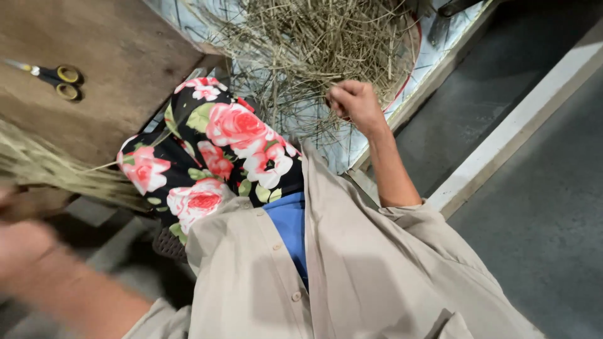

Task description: Tying and securing bundles of straw using hands and a wooden tensioning tool in a workshop setting.

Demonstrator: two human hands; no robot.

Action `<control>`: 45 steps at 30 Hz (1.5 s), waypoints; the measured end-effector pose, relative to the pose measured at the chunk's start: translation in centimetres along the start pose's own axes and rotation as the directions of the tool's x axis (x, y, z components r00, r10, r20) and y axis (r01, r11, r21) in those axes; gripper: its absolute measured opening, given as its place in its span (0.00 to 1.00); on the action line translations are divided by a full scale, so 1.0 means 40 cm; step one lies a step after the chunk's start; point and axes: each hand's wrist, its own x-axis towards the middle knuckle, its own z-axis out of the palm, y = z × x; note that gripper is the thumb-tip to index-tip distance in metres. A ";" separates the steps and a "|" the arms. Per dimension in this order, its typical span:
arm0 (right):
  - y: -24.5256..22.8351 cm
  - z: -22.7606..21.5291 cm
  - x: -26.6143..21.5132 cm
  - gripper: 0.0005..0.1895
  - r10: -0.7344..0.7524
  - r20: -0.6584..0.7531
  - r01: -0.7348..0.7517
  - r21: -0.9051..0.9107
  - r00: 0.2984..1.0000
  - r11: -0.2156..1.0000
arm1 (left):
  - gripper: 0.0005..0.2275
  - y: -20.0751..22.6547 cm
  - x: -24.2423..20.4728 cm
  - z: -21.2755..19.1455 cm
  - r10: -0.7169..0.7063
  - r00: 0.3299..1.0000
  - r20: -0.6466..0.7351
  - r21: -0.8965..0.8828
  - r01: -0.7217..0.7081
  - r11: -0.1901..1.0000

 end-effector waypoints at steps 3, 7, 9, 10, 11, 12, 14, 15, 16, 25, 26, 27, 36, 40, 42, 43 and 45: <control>-0.052 0.081 0.011 0.05 -0.008 0.139 -0.062 0.495 0.990 0.867 | 0.25 0.300 -0.362 0.324 -0.043 0.994 -0.101 0.059 0.049 0.997; -0.099 0.198 0.006 0.07 -0.071 0.500 -0.391 0.751 0.863 0.531 | 0.09 0.289 -0.518 0.457 0.579 0.806 0.119 0.133 -0.591 0.796; -0.139 0.244 0.004 0.07 -0.078 0.506 -0.387 0.742 0.859 0.548 | 0.14 0.265 -0.536 0.469 0.596 0.798 0.091 0.109 -0.603 0.791; -0.147 0.261 0.007 0.07 -0.107 0.459 -0.321 0.752 0.882 0.576 | 0.08 0.263 -0.550 0.471 0.525 0.836 0.157 0.067 -0.540 0.839; -0.155 0.277 0.010 0.08 -0.139 0.411 -0.254 0.759 0.901 0.600 | 0.04 0.260 -0.564 0.474 0.452 0.863 0.225 0.029 -0.470 0.882; -0.178 0.292 0.012 0.08 -0.140 0.421 -0.260 0.754 0.896 0.603 | 0.04 0.276 -0.584 0.486 0.452 0.866 0.215 0.033 -0.469 0.882; -0.218 0.319 0.009 0.05 -0.107 0.248 -0.114 0.731 0.963 0.673 | 0.09 0.304 -0.630 0.512 -0.199 0.866 0.459 0.169 0.134 0.976; -0.227 0.335 0.013 0.05 -0.102 0.258 -0.124 0.728 0.961 0.674 | 0.09 0.309 -0.643 0.519 -0.205 0.869 0.451 0.171 0.141 0.975; -0.238 0.350 0.021 0.05 -0.121 0.223 -0.089 0.744 0.967 0.662 | 0.09 0.315 -0.650 0.530 -0.237 0.804 0.546 0.074 0.235 0.969; -0.340 0.356 0.018 0.05 -0.057 0.080 -0.016 0.705 0.995 0.709 | 0.06 0.262 -0.641 0.516 -0.268 0.650 0.711 -0.067 0.441 0.895; -0.340 0.350 0.026 0.05 -0.058 0.064 -0.005 0.712 0.996 0.703 | 0.05 0.253 -0.637 0.511 -0.247 0.625 0.741 -0.065 0.433 0.899; -0.316 0.347 0.054 0.05 -0.054 0.064 -0.008 0.713 0.996 0.701 | 0.05 0.246 -0.637 0.511 -0.251 0.624 0.740 -0.062 0.435 0.898; -0.031 0.141 0.282 0.17 -0.027 -0.075 0.066 0.587 0.997 0.807 | 0.05 0.206 -0.593 0.524 -0.283 0.781 0.557 -0.152 0.430 0.890; 0.058 0.054 0.277 0.01 0.264 -0.180 -0.075 0.676 0.947 0.733 | 0.05 0.147 -0.564 0.532 -0.230 0.803 0.550 -0.258 0.426 0.867; 0.190 0.056 0.304 0.09 0.457 -0.169 -0.225 0.691 0.873 0.687 | 0.05 0.112 -0.549 0.543 -0.214 0.812 0.543 -0.284 0.417 0.863; 0.347 0.054 0.373 0.03 0.440 -0.168 -0.245 0.635 0.882 0.733 | 0.05 0.095 -0.540 0.550 -0.174 0.820 0.546 -0.306 0.388 0.869; 0.546 0.065 0.459 0.07 0.439 -0.166 -0.275 0.575 0.883 0.770 | 0.07 0.067 -0.534 0.551 -0.150 0.822 0.550 -0.317 0.371 0.873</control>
